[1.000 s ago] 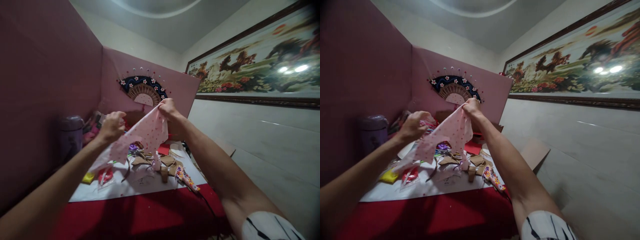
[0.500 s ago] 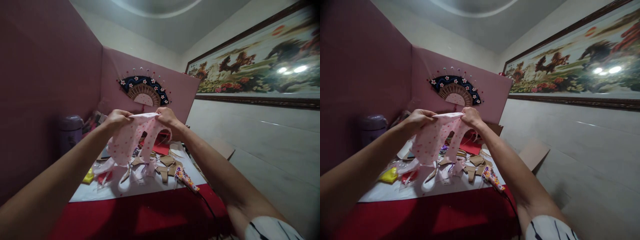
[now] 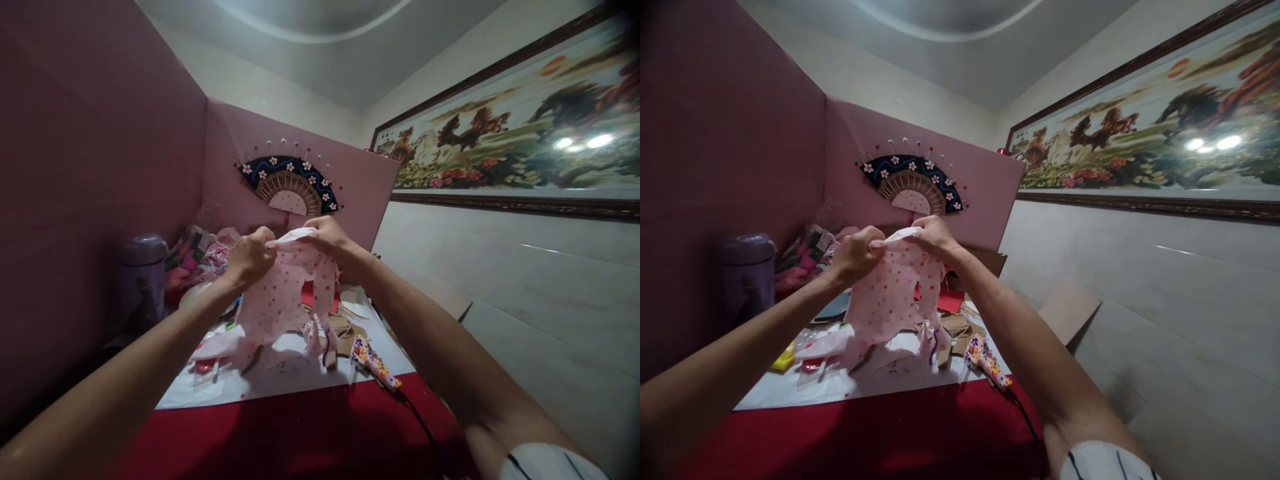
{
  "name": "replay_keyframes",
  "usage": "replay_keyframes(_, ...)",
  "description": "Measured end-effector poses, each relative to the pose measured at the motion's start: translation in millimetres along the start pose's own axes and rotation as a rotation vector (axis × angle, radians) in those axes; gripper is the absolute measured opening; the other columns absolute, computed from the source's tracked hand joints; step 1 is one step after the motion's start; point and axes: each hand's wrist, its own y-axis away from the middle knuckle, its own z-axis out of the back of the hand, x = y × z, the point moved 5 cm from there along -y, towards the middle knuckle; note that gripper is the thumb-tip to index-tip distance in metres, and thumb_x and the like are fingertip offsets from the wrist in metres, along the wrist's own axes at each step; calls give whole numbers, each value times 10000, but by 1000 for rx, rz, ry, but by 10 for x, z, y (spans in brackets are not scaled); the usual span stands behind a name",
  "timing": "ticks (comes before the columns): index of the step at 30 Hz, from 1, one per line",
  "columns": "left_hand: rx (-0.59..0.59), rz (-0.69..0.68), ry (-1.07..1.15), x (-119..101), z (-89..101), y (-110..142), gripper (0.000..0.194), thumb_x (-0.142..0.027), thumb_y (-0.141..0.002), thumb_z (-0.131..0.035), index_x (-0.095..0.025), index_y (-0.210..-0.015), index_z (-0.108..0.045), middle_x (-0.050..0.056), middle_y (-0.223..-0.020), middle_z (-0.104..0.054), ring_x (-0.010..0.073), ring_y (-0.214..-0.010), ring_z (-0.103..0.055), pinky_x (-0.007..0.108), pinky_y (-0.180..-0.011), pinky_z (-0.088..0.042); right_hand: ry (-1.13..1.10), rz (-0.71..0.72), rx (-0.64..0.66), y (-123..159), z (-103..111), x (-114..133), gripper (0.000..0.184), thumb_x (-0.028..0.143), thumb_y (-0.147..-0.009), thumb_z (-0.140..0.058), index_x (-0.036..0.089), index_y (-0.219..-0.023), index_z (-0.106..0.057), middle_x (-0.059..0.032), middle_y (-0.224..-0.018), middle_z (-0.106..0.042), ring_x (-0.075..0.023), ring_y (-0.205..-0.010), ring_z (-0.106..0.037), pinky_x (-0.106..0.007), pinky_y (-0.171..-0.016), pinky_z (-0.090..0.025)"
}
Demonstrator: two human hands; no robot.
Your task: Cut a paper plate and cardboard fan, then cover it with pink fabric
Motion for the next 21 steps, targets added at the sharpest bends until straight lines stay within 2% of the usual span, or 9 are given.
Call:
replay_keyframes(2, 43, 50, 57, 58, 17, -33, 118, -133, -578, -550, -194, -626, -639, 36, -641, -626, 233, -753, -600, 269, -595, -414, 60, 18, 39, -17, 57, -50, 205, 331, -617, -589, 131, -619, -635, 42, -511, -462, -92, -500, -412, -200, -464, -303)
replay_keyframes(4, 133, 130, 135, 150, 35, -47, 121, -90, -512, -518, -183, -488, -592, -3, -461, -523, 180, -538, -548, 238, -462, -370, 142, 7, 47, -46, 148, -135, 194, 294, -612, -596, 136, -689, -678, 23, -573, -547, -106, -543, -473, -199, -489, -332)
replay_keyframes(6, 252, 213, 211, 242, 40, -20, 160, -63, -464, -477, -171, -463, -595, -22, -373, -470, 142, -384, -466, 227, -374, -327, 233, -8, 12, -76, 247, -209, 204, 248, -620, -587, 151, -753, -706, 5, -643, -613, -117, -584, -518, -201, -519, -359)
replay_keyframes(8, 403, 314, 361, 321, 2, 56, 217, -40, -425, -451, -161, -493, -618, -13, -371, -512, 139, -330, -451, 226, -329, -325, 327, -24, -64, -97, 330, -258, 216, 220, -637, -576, 174, -793, -719, -10, -714, -658, -130, -638, -557, -206, -555, -384)
replay_keyframes(10, 543, 439, 601, 378, -69, 166, 234, -14, -404, -455, -155, -506, -611, 4, -405, -563, 143, -336, -485, 221, -317, -351, 415, -70, -146, -97, 368, -314, 221, 208, -657, -573, 201, -819, -722, -24, -797, -690, -151, -720, -593, -220, -603, -405)
replay_keyframes(12, 595, 520, 760, 428, -129, 262, 204, 2, -414, -489, -150, -504, -593, 12, -424, -583, 136, -350, -507, 218, -337, -397, 476, -139, -192, -72, 346, -404, 216, 203, -678, -570, 216, -831, -721, -42, -857, -704, -178, -791, -614, -244, -647, -419)
replay_keyframes(14, 600, 560, 811, 485, -179, 343, 162, -17, -458, -546, -150, -536, -599, 19, -443, -604, 150, -379, -543, 235, -377, -450, 492, -201, -196, -30, 275, -524, 199, 200, -692, -569, 213, -822, -719, -66, -872, -711, -205, -813, -626, -268, -662, -427)
replay_keyframes(17, 634, 635, 839, 564, -256, 471, 63, -136, -555, -646, -143, -617, -637, 54, -496, -649, 208, -457, -615, 289, -441, -512, 482, -275, -166, 44, 145, -714, 177, 190, -703, -578, 210, -816, -712, -91, -887, -715, -234, -831, -642, -290, -667, -439)
replay_keyframes(21, 747, 772, 918, 619, -357, 624, 216, -246, -610, -728, -134, -789, -683, 101, -690, -728, 244, -603, -682, 320, -578, -555, 454, -317, -124, 146, 46, -819, 155, 207, -752, -577, 200, -856, -692, -130, -982, -698, -268, -943, -627, -331, -744, -443)
